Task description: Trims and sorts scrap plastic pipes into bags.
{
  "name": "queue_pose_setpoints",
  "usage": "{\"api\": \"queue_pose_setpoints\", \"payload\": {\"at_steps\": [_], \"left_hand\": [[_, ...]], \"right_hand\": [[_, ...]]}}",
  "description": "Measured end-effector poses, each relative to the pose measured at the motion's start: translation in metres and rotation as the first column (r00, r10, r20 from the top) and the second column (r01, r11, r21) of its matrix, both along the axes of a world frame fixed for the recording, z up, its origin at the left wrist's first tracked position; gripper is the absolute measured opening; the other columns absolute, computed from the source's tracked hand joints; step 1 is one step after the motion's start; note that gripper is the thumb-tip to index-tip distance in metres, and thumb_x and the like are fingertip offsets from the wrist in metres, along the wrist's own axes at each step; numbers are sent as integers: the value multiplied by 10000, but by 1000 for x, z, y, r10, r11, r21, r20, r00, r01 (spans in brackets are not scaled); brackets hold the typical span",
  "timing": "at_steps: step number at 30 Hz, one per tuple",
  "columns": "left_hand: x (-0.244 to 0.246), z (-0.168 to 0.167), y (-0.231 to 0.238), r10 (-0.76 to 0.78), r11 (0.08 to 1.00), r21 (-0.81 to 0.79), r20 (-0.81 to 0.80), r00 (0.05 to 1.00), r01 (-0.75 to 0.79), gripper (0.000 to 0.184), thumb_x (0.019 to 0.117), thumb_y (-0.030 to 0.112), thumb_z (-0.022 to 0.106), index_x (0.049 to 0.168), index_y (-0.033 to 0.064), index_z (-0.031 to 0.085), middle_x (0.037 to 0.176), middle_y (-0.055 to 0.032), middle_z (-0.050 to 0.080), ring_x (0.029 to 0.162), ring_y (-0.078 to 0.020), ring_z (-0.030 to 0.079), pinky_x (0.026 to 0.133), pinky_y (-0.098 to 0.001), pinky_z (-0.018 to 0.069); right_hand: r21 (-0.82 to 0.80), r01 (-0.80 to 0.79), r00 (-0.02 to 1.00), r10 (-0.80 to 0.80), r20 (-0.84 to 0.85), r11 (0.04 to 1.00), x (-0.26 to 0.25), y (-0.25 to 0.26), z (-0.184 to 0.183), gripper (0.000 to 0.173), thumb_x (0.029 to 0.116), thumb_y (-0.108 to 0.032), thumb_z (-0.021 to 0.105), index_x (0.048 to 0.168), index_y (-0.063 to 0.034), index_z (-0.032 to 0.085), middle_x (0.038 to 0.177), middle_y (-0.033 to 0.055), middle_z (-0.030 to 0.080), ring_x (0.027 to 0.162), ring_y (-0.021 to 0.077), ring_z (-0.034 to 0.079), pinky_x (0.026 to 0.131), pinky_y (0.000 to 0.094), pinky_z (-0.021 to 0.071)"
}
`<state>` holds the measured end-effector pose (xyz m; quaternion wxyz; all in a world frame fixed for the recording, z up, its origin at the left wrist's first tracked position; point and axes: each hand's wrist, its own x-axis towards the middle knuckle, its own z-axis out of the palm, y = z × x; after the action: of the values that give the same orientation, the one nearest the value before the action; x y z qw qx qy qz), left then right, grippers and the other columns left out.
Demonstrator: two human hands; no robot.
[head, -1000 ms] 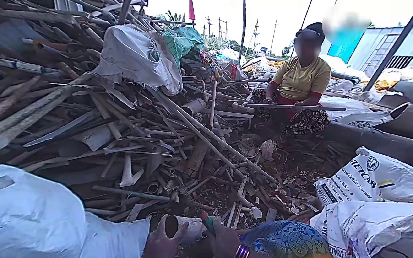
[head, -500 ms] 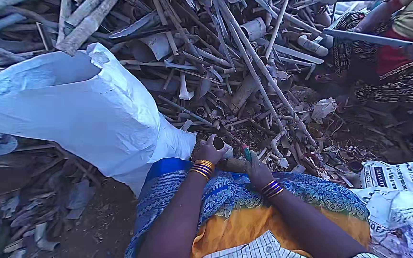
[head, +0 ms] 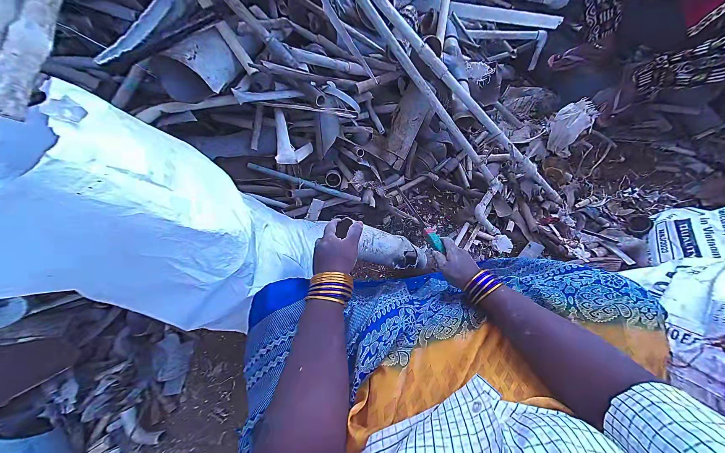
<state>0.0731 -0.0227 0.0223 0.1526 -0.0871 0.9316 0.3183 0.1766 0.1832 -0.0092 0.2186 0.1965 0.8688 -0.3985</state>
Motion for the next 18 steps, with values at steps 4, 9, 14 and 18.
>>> {"api": "queue_pose_setpoints", "payload": {"at_steps": [4, 9, 14, 18], "left_hand": [[6, 7, 11, -14, 997, -81, 51, 999, 18, 652, 1045, 538, 515, 1520, 94, 464, 1446, -288, 523, 1302, -432, 562, 1074, -582, 445], [10, 7, 13, -18, 992, 127, -56, 998, 25, 641, 1038, 462, 559, 1513, 43, 459, 1511, -253, 473, 1375, -375, 508, 1133, -491, 425], [14, 1, 3, -37, 980, 192, -100, 994, 55, 604, 1022, 462, 590, 1501, 100, 522, 1475, -258, 517, 1339, -414, 526, 1099, -560, 434], [22, 5, 7, 49, 963, 268, -47, 998, -34, 677, 1015, 496, 588, 1524, 65, 475, 1498, -284, 477, 1362, -425, 504, 1109, -559, 433]], "right_hand": [[66, -267, 962, 270, -45, 961, 21, -24, 4, 540, 1119, -261, 383, 1601, -41, 281, 1321, 264, 623, 1222, 404, 628, 1049, 550, 470], [230, -226, 973, 229, 14, 947, 18, -28, -22, 503, 1114, -223, 426, 1537, 31, 329, 1250, 337, 634, 1164, 487, 646, 1005, 607, 483], [187, -179, 971, 204, -126, 966, 16, -22, -40, 518, 1082, -187, 464, 1483, 131, 382, 1340, 439, 528, 1255, 592, 533, 1046, 704, 388], [177, -245, 904, 290, -315, 953, 30, -28, -37, 627, 1076, -263, 456, 1527, 144, 302, 1367, 451, 502, 1245, 603, 537, 1063, 687, 391]]}}
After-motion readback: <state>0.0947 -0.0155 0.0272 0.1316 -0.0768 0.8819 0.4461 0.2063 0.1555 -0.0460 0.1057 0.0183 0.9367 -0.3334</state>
